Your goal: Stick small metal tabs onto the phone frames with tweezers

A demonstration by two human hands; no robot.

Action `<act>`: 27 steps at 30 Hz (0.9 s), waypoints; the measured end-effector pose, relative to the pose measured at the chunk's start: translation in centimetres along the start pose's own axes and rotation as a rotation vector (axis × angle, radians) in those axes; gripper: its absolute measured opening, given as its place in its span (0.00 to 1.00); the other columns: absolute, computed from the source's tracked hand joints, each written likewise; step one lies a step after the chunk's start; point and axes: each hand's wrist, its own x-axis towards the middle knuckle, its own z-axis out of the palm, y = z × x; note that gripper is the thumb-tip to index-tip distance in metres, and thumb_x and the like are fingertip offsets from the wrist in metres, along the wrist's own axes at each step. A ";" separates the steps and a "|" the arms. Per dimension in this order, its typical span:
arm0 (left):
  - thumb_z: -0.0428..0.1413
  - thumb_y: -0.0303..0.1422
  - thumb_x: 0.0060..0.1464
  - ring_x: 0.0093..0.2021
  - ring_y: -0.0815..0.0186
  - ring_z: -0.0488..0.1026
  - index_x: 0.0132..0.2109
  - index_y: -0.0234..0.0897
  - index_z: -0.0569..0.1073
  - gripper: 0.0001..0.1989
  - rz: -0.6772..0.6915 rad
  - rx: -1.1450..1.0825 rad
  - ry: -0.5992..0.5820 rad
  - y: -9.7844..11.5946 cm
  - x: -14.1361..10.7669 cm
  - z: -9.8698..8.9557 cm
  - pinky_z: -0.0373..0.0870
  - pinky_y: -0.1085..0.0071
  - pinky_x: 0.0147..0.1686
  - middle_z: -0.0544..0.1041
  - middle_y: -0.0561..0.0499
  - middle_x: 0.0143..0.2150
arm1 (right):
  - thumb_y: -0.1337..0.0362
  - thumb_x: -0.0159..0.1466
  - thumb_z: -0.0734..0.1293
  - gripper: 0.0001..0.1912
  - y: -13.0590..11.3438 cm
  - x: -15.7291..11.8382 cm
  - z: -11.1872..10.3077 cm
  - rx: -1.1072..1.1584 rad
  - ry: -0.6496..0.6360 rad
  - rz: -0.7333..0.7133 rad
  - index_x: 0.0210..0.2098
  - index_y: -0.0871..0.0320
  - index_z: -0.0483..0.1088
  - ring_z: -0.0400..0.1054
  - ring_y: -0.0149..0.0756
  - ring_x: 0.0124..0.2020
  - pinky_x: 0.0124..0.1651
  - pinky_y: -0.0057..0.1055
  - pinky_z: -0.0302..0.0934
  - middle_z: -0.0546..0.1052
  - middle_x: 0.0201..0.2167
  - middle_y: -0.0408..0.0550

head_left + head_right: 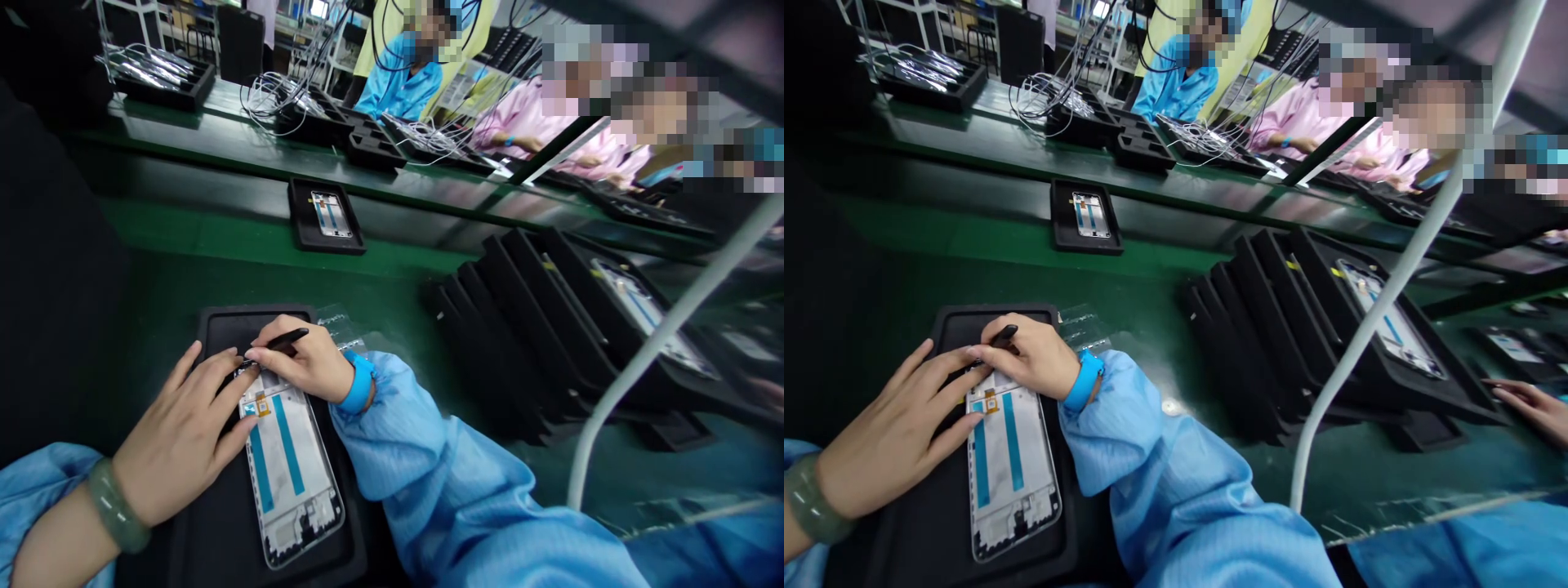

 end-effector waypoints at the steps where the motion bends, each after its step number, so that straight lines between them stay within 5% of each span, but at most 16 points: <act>1: 0.49 0.41 0.55 0.57 0.57 0.62 0.58 0.38 0.61 0.24 -0.001 0.006 -0.002 0.0 0.0 -0.1 0.51 0.50 0.60 0.67 0.43 0.55 | 0.59 0.61 0.63 0.10 0.0 -0.1 0.0 -0.018 0.018 -0.002 0.33 0.60 0.68 0.68 0.27 0.29 0.33 0.23 0.63 0.73 0.29 0.45; 7: 0.49 0.41 0.55 0.56 0.57 0.63 0.55 0.37 0.65 0.22 -0.006 0.029 -0.011 0.1 0.2 -0.3 0.51 0.51 0.60 0.69 0.43 0.53 | 0.58 0.62 0.62 0.11 0.1 -0.1 -0.1 0.020 0.062 0.053 0.31 0.60 0.67 0.64 0.25 0.24 0.28 0.22 0.60 0.71 0.25 0.42; 19: 0.48 0.41 0.56 0.57 0.56 0.63 0.55 0.36 0.65 0.22 0.013 0.065 0.007 0.2 0.2 -0.3 0.52 0.51 0.59 0.69 0.42 0.53 | 0.60 0.62 0.62 0.09 0.1 0.0 0.2 -0.042 0.033 -0.086 0.30 0.60 0.66 0.64 0.25 0.26 0.30 0.22 0.60 0.70 0.26 0.43; 24: 0.46 0.34 0.58 0.57 0.54 0.64 0.53 0.36 0.67 0.17 0.027 0.082 -0.029 0.8 0.4 -0.4 0.54 0.48 0.57 0.72 0.42 0.50 | 0.63 0.65 0.57 0.09 0.3 1.4 -2.6 -0.210 0.227 -0.113 0.34 0.61 0.66 0.66 0.30 0.36 0.40 0.27 0.61 0.72 0.33 0.49; 27: 0.44 0.34 0.59 0.58 0.54 0.62 0.52 0.37 0.68 0.17 0.027 0.109 -0.069 0.9 0.4 -0.3 0.53 0.48 0.58 0.71 0.42 0.51 | 0.64 0.66 0.56 0.10 0.9 2.5 -4.7 -0.507 0.089 -0.097 0.41 0.59 0.67 0.62 0.36 0.43 0.45 0.33 0.57 0.72 0.41 0.51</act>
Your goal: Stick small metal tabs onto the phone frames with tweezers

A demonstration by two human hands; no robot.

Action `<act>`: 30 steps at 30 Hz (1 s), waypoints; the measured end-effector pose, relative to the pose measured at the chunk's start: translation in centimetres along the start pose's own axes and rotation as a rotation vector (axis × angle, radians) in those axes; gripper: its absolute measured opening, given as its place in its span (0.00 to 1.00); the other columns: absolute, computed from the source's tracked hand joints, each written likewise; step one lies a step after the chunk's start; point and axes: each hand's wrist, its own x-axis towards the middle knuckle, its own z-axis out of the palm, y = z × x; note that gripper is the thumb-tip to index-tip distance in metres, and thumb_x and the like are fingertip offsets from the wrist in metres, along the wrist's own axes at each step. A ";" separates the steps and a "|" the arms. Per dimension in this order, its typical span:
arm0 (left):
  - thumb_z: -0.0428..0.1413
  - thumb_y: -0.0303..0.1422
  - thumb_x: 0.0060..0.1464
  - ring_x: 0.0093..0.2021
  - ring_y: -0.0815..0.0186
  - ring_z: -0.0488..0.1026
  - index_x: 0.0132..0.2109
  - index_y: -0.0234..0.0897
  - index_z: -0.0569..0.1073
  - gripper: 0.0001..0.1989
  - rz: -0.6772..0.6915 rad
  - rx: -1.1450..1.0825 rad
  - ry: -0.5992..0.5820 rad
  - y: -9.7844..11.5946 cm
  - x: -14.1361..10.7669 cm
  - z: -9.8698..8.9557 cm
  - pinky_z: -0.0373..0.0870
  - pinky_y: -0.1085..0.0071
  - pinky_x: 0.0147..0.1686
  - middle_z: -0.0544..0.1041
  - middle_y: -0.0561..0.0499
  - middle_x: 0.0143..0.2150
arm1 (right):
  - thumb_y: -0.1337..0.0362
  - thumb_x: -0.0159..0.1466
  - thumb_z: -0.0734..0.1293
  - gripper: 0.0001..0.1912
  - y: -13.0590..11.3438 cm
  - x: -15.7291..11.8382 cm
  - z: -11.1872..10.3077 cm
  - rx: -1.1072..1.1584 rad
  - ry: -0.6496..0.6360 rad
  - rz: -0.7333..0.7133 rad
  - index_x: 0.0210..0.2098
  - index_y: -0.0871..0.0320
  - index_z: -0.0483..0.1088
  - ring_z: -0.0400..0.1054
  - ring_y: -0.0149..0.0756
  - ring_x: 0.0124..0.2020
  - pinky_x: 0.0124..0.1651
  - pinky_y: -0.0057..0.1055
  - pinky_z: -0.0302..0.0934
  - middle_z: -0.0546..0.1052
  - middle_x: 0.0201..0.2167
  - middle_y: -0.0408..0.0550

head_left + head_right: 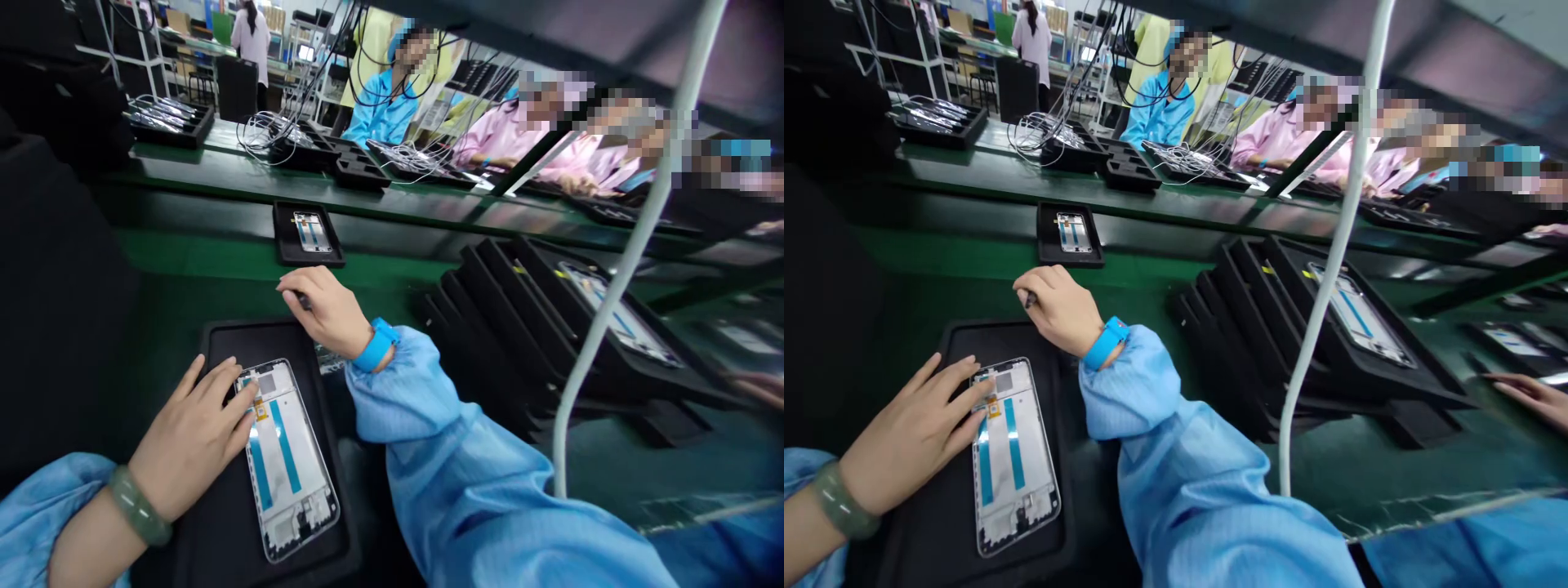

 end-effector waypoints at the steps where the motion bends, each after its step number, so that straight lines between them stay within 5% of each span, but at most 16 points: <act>1: 0.44 0.35 0.59 0.58 0.54 0.62 0.52 0.38 0.68 0.17 0.000 0.005 -0.007 0.0 0.0 0.1 0.53 0.48 0.58 0.71 0.42 0.51 | 0.63 0.65 0.58 0.11 0.4 0.2 -0.2 -0.097 -0.122 -0.029 0.43 0.59 0.68 0.61 0.37 0.43 0.44 0.34 0.56 0.72 0.41 0.50; 5: 0.45 0.39 0.59 0.58 0.56 0.61 0.53 0.40 0.67 0.18 -0.032 -0.032 0.006 -0.2 -0.2 0.5 0.51 0.49 0.59 0.70 0.44 0.52 | 0.61 0.63 0.62 0.15 1.3 0.1 0.7 -0.297 -0.487 -0.107 0.48 0.57 0.67 0.60 0.41 0.41 0.40 0.36 0.52 0.73 0.38 0.51; 10: 0.44 0.43 0.59 0.60 0.59 0.59 0.59 0.39 0.58 0.24 -0.165 -0.209 0.077 -1.7 -0.1 -0.4 0.53 0.54 0.60 0.65 0.45 0.57 | 0.65 0.65 0.58 0.13 2.0 1.5 1.7 -0.289 -0.552 -0.107 0.46 0.62 0.68 0.60 0.40 0.41 0.43 0.35 0.53 0.72 0.39 0.53; 14: 0.42 0.44 0.58 0.60 0.57 0.57 0.60 0.38 0.56 0.25 -0.366 -0.323 0.206 -3.4 -0.5 -1.2 0.56 0.55 0.59 0.61 0.44 0.58 | 0.66 0.65 0.58 0.13 3.8 4.5 1.4 -0.237 -0.475 -0.001 0.46 0.65 0.67 0.61 0.39 0.45 0.51 0.34 0.52 0.72 0.42 0.55; 19: 0.43 0.45 0.58 0.60 0.58 0.58 0.60 0.39 0.54 0.27 -0.508 -0.406 0.179 -4.5 -1.1 -0.1 0.57 0.55 0.59 0.58 0.44 0.59 | 0.63 0.65 0.57 0.13 7.4 8.3 1.6 -0.254 -0.361 0.242 0.46 0.63 0.65 0.64 0.41 0.45 0.46 0.35 0.57 0.72 0.44 0.55; 26: 0.42 0.44 0.58 0.63 0.56 0.51 0.63 0.38 0.50 0.29 -0.535 -0.393 0.199 -4.1 -0.8 1.0 0.54 0.53 0.60 0.53 0.42 0.62 | 0.61 0.66 0.57 0.15 12.7 12.3 2.9 -0.248 -0.216 0.649 0.47 0.63 0.64 0.67 0.41 0.45 0.47 0.39 0.60 0.71 0.44 0.55; 30: 0.43 0.42 0.58 0.64 0.56 0.49 0.63 0.39 0.51 0.27 -0.503 -0.378 0.181 -3.6 -0.8 1.6 0.53 0.52 0.60 0.53 0.43 0.63 | 0.60 0.64 0.61 0.17 13.5 14.3 4.2 -0.221 -0.139 0.825 0.50 0.61 0.64 0.66 0.37 0.45 0.46 0.41 0.63 0.68 0.48 0.51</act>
